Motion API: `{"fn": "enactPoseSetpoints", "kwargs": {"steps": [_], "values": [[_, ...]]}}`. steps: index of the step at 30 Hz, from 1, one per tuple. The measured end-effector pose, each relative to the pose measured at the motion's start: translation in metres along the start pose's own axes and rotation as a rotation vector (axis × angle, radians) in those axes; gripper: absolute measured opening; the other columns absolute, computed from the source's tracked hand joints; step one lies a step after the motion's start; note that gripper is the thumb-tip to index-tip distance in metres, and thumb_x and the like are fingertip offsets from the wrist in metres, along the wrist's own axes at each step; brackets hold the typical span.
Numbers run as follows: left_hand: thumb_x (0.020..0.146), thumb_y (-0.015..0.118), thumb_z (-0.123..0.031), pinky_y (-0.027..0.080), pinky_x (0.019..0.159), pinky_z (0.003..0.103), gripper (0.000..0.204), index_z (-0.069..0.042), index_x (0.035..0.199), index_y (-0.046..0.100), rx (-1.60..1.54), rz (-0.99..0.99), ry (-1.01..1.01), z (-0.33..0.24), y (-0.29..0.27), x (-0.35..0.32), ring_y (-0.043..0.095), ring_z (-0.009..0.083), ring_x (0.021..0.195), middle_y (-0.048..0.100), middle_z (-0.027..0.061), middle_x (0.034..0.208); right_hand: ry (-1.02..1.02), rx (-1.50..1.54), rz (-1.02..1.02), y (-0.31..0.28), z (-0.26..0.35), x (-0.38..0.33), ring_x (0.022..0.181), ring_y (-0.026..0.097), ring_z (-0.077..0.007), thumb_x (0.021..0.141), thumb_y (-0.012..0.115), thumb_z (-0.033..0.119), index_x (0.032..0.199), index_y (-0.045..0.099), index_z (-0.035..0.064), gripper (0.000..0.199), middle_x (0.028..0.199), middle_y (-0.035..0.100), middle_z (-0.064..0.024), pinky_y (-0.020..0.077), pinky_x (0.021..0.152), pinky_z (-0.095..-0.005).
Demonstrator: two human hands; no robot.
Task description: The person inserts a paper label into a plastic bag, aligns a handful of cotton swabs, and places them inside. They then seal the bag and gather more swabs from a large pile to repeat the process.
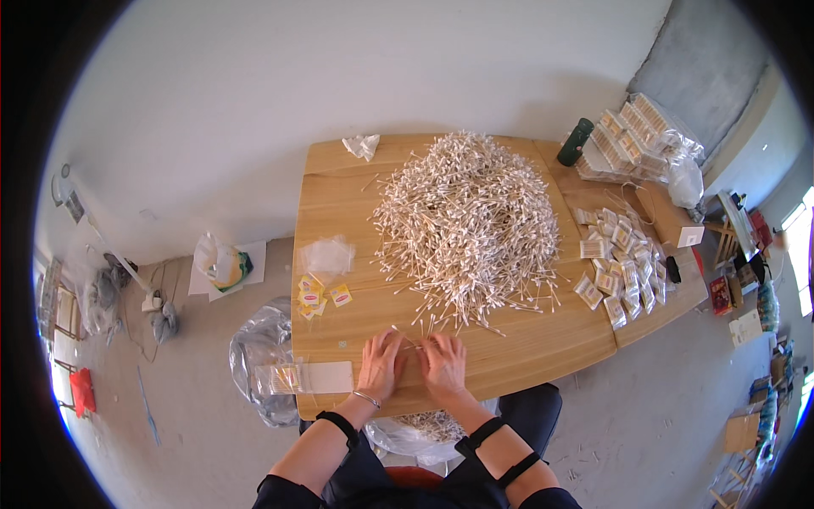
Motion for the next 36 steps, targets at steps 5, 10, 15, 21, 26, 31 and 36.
{"fn": "enactPoseSetpoints", "kwargs": {"steps": [5,10,15,21,26,31,36], "values": [[0.081,0.067,-0.018,0.039,0.094,0.045,0.048,-0.009,0.125,0.052,0.044,-0.023,-0.080,-0.002,0.002,0.013,0.046,0.0350,0.113,0.049,0.0133,0.125,0.105,-0.035,-0.135,-0.026,-0.052,0.005,0.106,0.047,-0.0328,0.082,0.062,0.015,0.101,0.064,0.0091,0.020,0.110,0.053,-0.0084,0.0383,0.090,-0.0455],[0.079,0.069,-0.024,0.038,0.091,0.043,0.047,-0.011,0.123,0.055,0.149,-0.049,-0.053,-0.005,0.011,0.030,0.046,0.0326,0.114,0.050,0.0106,0.125,0.179,-0.050,-0.179,-0.030,-0.057,0.009,0.110,0.046,-0.0334,0.080,0.065,0.018,0.103,0.061,0.0078,0.025,0.113,0.052,-0.0092,0.0353,0.095,-0.0484],[0.077,0.071,-0.021,0.039,0.088,0.042,0.037,-0.012,0.111,0.062,0.057,-0.086,-0.120,0.004,0.016,0.058,0.049,0.0312,0.106,0.056,0.0095,0.114,0.216,-0.053,-0.158,-0.034,-0.049,0.011,0.110,0.046,-0.0330,0.079,0.066,0.016,0.104,0.060,0.0075,0.027,0.113,0.053,-0.0090,0.0356,0.095,-0.0474],[0.077,0.069,-0.014,0.045,0.079,0.040,0.012,-0.007,0.087,0.066,-0.110,-0.089,-0.162,0.018,0.033,0.083,0.054,0.0314,0.088,0.061,0.0109,0.088,0.269,-0.023,-0.196,-0.031,-0.068,0.006,0.112,0.046,-0.0312,0.080,0.065,0.016,0.103,0.060,0.0072,0.025,0.112,0.054,-0.0083,0.0358,0.095,-0.0462],[0.079,0.067,-0.010,0.046,0.078,0.041,0.008,-0.007,0.086,0.066,-0.077,-0.052,-0.117,0.034,0.010,0.055,0.054,0.0318,0.086,0.060,0.0115,0.085,0.227,-0.055,-0.249,-0.036,-0.063,0.007,0.109,0.048,-0.0290,0.080,0.064,0.014,0.097,0.063,0.0075,0.018,0.107,0.057,-0.0054,0.0362,0.094,-0.0454],[0.080,0.064,-0.007,0.046,0.078,0.040,0.009,-0.005,0.089,0.064,-0.071,-0.064,-0.038,0.020,-0.012,0.012,0.054,0.0328,0.089,0.059,0.0124,0.091,0.178,-0.181,-0.222,-0.036,-0.056,0.003,0.105,0.050,-0.0259,0.077,0.065,0.010,0.093,0.066,0.0115,0.017,0.102,0.059,0.0009,0.0365,0.092,-0.0418],[0.079,0.063,-0.008,0.042,0.089,0.044,0.032,-0.005,0.110,0.057,0.016,-0.080,0.008,0.013,-0.028,-0.010,0.050,0.0364,0.100,0.055,0.0145,0.106,0.169,-0.161,-0.181,-0.029,-0.048,0.006,0.102,0.050,-0.0252,0.075,0.065,0.007,0.096,0.067,0.0133,0.022,0.102,0.059,0.0009,0.0369,0.090,-0.0416]]}}
Point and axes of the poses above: each hand's wrist, its own x-axis towards the middle knuckle, its own y-axis out of the palm, z = x × y, the point moved 10 cm from there along x, towards the middle knuckle
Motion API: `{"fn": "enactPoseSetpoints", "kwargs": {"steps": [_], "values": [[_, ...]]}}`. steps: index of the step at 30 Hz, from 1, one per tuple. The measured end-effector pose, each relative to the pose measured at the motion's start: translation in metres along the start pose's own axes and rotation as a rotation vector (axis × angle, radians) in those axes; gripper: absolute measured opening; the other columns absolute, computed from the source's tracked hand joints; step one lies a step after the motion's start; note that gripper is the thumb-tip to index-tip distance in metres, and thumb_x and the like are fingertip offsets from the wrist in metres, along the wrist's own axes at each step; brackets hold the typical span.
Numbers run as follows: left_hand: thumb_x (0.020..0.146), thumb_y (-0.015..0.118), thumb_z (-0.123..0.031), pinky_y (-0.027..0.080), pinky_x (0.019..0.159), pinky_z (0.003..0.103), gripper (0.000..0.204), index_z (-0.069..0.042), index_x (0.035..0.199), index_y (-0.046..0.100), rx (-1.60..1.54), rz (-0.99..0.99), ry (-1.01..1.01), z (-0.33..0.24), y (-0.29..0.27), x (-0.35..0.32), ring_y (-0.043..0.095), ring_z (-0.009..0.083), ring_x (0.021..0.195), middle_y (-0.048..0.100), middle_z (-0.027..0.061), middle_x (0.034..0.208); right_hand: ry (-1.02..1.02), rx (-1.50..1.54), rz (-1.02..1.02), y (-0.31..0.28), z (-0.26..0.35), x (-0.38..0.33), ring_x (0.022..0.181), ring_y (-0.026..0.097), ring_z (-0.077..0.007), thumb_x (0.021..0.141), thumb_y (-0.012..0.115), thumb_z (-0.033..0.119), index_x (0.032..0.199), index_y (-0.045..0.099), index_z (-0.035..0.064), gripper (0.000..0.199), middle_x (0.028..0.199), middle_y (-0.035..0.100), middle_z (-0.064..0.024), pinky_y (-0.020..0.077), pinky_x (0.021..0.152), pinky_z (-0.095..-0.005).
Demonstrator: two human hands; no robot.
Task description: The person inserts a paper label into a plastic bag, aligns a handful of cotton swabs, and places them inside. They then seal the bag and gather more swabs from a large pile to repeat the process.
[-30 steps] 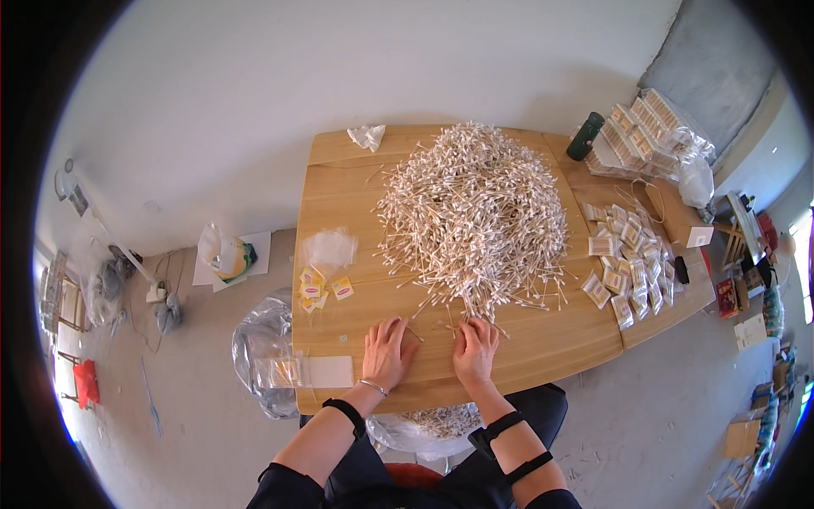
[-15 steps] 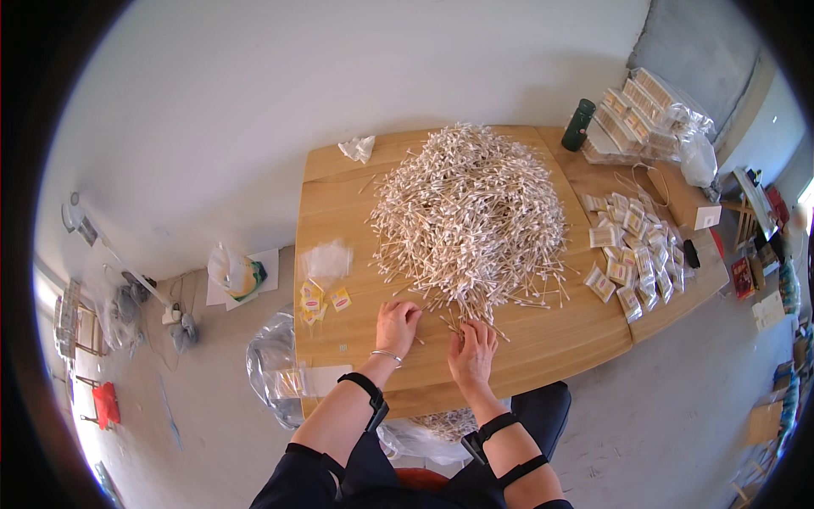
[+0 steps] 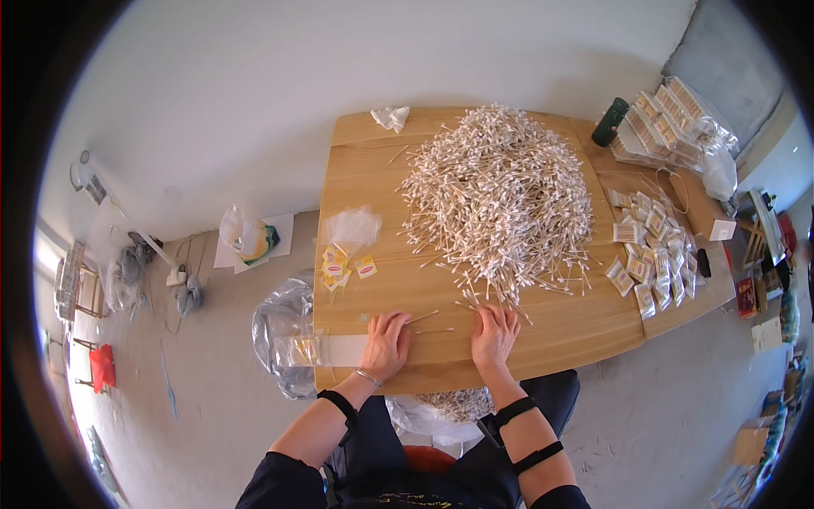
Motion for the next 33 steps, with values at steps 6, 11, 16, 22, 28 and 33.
{"fn": "enactPoseSetpoints", "kwargs": {"steps": [6,11,16,22,28,33], "values": [[0.078,0.065,-0.013,0.043,0.089,0.044,0.031,-0.005,0.106,0.057,0.043,0.051,-0.217,0.018,-0.017,-0.013,0.050,0.0362,0.100,0.056,0.0153,0.103,-0.038,0.046,0.033,0.007,0.016,-0.004,0.099,0.051,-0.0262,0.077,0.065,0.008,0.095,0.068,0.0134,0.019,0.099,0.061,-0.0001,0.0388,0.087,-0.0413],[0.079,0.064,-0.012,0.046,0.081,0.042,0.017,-0.003,0.092,0.057,0.053,0.148,-0.221,0.030,-0.020,-0.030,0.055,0.0344,0.090,0.059,0.0151,0.091,-0.035,0.058,0.073,0.014,0.023,-0.001,0.102,0.049,-0.0271,0.077,0.064,0.009,0.099,0.067,0.0135,0.023,0.103,0.058,-0.0015,0.0366,0.090,-0.0430],[0.081,0.060,-0.008,0.046,0.076,0.042,0.007,-0.003,0.084,0.055,0.065,0.058,-0.362,0.051,-0.015,-0.007,0.057,0.0335,0.083,0.058,0.0155,0.083,-0.031,0.162,0.055,0.006,0.028,-0.007,0.103,0.047,-0.0322,0.081,0.063,0.013,0.105,0.065,0.0096,0.024,0.107,0.055,-0.0087,0.0347,0.093,-0.0465],[0.079,0.059,-0.006,0.044,0.076,0.043,0.006,-0.004,0.083,0.055,-0.004,-0.019,-0.084,0.011,0.002,0.021,0.054,0.0334,0.087,0.057,0.0141,0.085,0.055,0.130,0.027,0.016,0.015,-0.005,0.104,0.047,-0.0321,0.081,0.063,0.013,0.105,0.064,0.0071,0.024,0.106,0.054,-0.0094,0.0353,0.094,-0.0452],[0.074,0.066,-0.011,0.042,0.088,0.044,0.032,-0.005,0.104,0.056,-0.018,0.079,-0.155,-0.005,0.014,0.005,0.050,0.0346,0.101,0.056,0.0142,0.105,0.079,0.154,-0.011,0.011,0.014,-0.002,0.100,0.049,-0.0298,0.083,0.063,0.013,0.100,0.066,0.0090,0.018,0.102,0.055,-0.0078,0.0369,0.092,-0.0434],[0.069,0.076,-0.041,0.030,0.102,0.050,0.078,-0.006,0.131,0.046,0.021,0.242,-0.051,-0.024,0.041,-0.005,0.041,0.0343,0.122,0.046,0.0155,0.132,0.095,0.167,-0.017,0.015,0.014,-0.006,0.099,0.050,-0.0291,0.083,0.063,0.013,0.099,0.067,0.0110,0.016,0.100,0.056,-0.0075,0.0381,0.090,-0.0434]]}}
Point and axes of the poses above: each hand's wrist, its own x-axis towards the middle knuckle, its own y-axis out of the palm, z = x × y, the point moved 10 cm from there along x, towards the middle knuckle
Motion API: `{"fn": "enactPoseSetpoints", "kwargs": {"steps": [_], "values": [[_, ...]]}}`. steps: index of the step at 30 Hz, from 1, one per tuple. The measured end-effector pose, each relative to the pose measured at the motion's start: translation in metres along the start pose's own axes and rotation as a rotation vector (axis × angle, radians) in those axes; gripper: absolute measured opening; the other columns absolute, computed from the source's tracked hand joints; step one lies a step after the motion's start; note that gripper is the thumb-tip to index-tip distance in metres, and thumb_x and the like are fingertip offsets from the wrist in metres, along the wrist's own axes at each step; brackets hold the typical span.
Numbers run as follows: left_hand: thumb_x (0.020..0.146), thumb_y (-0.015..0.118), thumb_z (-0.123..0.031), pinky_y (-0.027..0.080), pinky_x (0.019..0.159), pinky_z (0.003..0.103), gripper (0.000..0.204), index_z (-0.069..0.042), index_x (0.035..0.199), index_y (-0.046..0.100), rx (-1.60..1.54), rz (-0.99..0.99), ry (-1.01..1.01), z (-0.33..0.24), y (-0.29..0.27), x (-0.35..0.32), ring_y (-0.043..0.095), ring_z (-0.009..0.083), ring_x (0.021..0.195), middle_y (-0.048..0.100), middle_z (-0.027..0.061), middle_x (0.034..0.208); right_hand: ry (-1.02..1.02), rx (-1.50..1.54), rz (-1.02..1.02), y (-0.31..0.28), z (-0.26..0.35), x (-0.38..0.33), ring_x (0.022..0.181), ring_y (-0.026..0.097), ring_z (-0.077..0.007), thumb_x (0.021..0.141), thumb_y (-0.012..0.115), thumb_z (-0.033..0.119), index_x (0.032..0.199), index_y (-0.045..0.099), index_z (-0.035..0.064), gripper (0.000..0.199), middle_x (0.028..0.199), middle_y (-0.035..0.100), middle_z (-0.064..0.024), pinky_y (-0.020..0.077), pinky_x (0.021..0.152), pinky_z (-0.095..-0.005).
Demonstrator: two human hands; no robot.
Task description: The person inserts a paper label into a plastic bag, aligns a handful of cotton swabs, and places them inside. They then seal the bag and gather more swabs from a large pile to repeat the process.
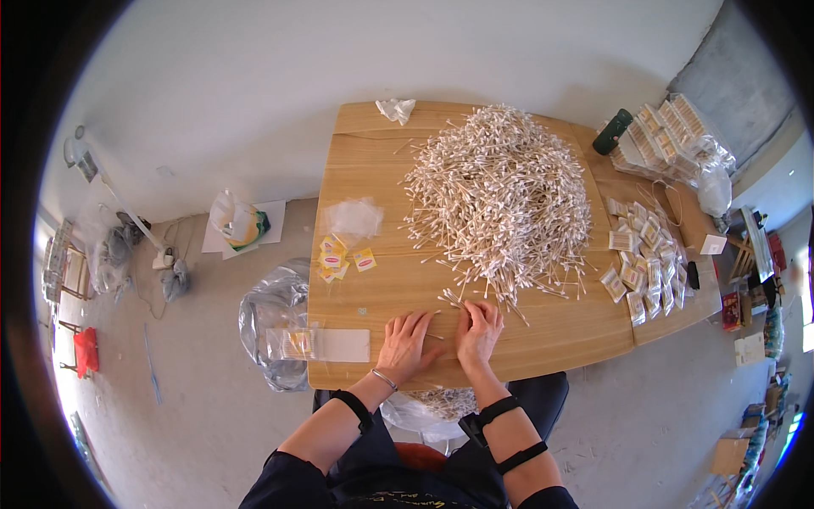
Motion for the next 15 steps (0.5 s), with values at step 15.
{"fn": "enactPoseSetpoints", "kwargs": {"steps": [15], "values": [[0.072,0.074,-0.032,0.025,0.108,0.051,0.064,-0.012,0.128,0.049,0.008,-0.060,0.098,0.005,-0.005,-0.002,0.037,0.0352,0.126,0.044,0.0162,0.132,-0.020,-0.060,0.007,-0.002,0.005,0.004,0.099,0.050,-0.0285,0.084,0.063,0.014,0.099,0.067,0.0121,0.015,0.100,0.055,-0.0063,0.0376,0.089,-0.0434]]}}
Point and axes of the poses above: each hand's wrist, its own x-axis towards the middle knuckle, its own y-axis out of the palm, z = x × y, the point moved 10 cm from there along x, towards the middle knuckle
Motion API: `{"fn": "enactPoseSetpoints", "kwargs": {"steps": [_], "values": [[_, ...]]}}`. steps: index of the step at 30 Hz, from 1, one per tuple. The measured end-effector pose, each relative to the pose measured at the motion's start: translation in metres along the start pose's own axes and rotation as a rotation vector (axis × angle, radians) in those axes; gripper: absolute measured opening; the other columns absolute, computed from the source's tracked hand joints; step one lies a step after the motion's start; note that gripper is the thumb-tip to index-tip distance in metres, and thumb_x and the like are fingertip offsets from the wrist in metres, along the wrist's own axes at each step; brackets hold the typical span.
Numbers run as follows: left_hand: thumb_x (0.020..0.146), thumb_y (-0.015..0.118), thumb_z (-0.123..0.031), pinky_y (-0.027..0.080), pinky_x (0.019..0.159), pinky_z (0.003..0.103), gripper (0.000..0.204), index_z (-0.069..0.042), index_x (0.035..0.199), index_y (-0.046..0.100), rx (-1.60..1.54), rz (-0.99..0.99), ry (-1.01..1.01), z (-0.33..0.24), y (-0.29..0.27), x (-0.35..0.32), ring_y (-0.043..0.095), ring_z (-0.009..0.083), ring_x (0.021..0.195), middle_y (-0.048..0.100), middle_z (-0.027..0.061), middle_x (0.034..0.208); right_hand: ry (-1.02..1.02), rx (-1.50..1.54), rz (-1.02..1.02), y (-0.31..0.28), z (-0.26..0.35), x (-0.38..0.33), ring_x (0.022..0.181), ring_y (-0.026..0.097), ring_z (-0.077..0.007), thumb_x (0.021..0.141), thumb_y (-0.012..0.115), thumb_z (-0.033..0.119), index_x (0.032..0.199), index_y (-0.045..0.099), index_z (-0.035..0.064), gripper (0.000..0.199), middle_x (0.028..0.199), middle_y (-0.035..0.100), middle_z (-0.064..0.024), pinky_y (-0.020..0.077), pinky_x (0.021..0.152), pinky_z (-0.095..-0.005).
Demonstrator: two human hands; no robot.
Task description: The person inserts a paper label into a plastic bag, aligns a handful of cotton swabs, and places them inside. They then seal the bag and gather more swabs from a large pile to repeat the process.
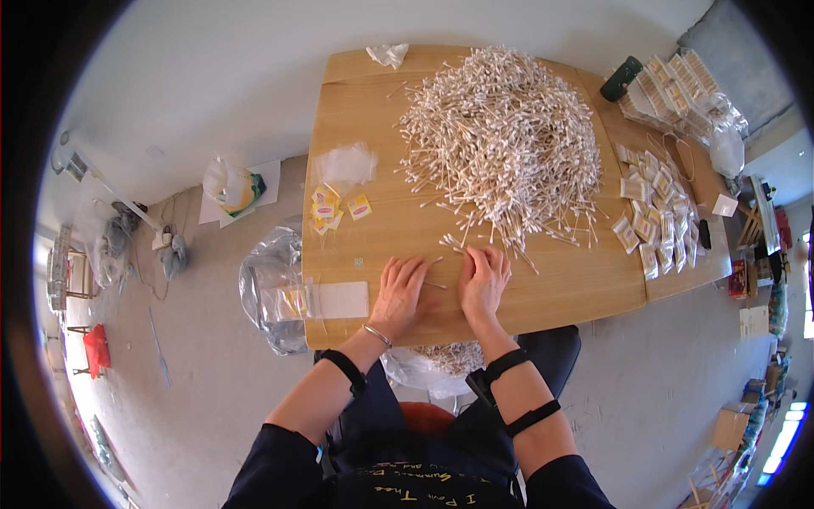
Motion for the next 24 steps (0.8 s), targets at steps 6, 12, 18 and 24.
{"fn": "enactPoseSetpoints", "kwargs": {"steps": [6,12,18,24], "values": [[0.078,0.068,-0.012,0.041,0.092,0.044,0.024,-0.008,0.101,0.064,-0.085,-0.043,0.026,0.015,-0.002,-0.003,0.050,0.0325,0.104,0.056,0.0105,0.111,0.017,0.015,-0.027,-0.001,-0.002,0.001,0.097,0.051,-0.0286,0.082,0.065,0.012,0.095,0.069,0.0129,0.013,0.099,0.057,-0.0043,0.0386,0.087,-0.0408],[0.080,0.064,-0.011,0.037,0.099,0.044,0.026,-0.008,0.106,0.061,-0.010,-0.194,0.064,-0.011,-0.022,0.003,0.051,0.0292,0.105,0.058,0.0104,0.107,-0.112,0.066,0.238,0.020,0.033,-0.002,0.101,0.049,-0.0281,0.078,0.066,0.012,0.090,0.071,0.0155,0.013,0.099,0.058,-0.0011,0.0372,0.085,-0.0432],[0.081,0.063,-0.009,0.033,0.106,0.048,0.029,-0.008,0.110,0.058,-0.064,-0.152,0.032,0.009,-0.016,0.000,0.052,0.0281,0.107,0.058,0.0092,0.107,-0.381,0.412,0.299,-0.028,0.088,-0.053,0.075,0.054,-0.0294,0.071,0.063,0.008,0.075,0.060,0.0105,0.006,0.080,0.056,-0.0056,0.0426,0.069,-0.0399],[0.080,0.065,-0.008,0.036,0.104,0.049,0.022,-0.009,0.102,0.061,-0.091,-0.134,0.031,0.005,-0.012,0.011,0.054,0.0275,0.101,0.058,0.0073,0.100,-0.548,0.256,1.388,0.068,0.025,-0.247,0.086,0.062,-0.0296,0.077,0.057,0.013,0.083,0.065,0.0081,0.011,0.092,0.063,-0.0114,0.0517,0.073,-0.0410]]}}
Point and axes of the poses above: each hand's wrist, its own x-axis towards the middle knuckle, its own y-axis out of the palm, z = x × y, the point moved 10 cm from there along x, towards the middle knuckle
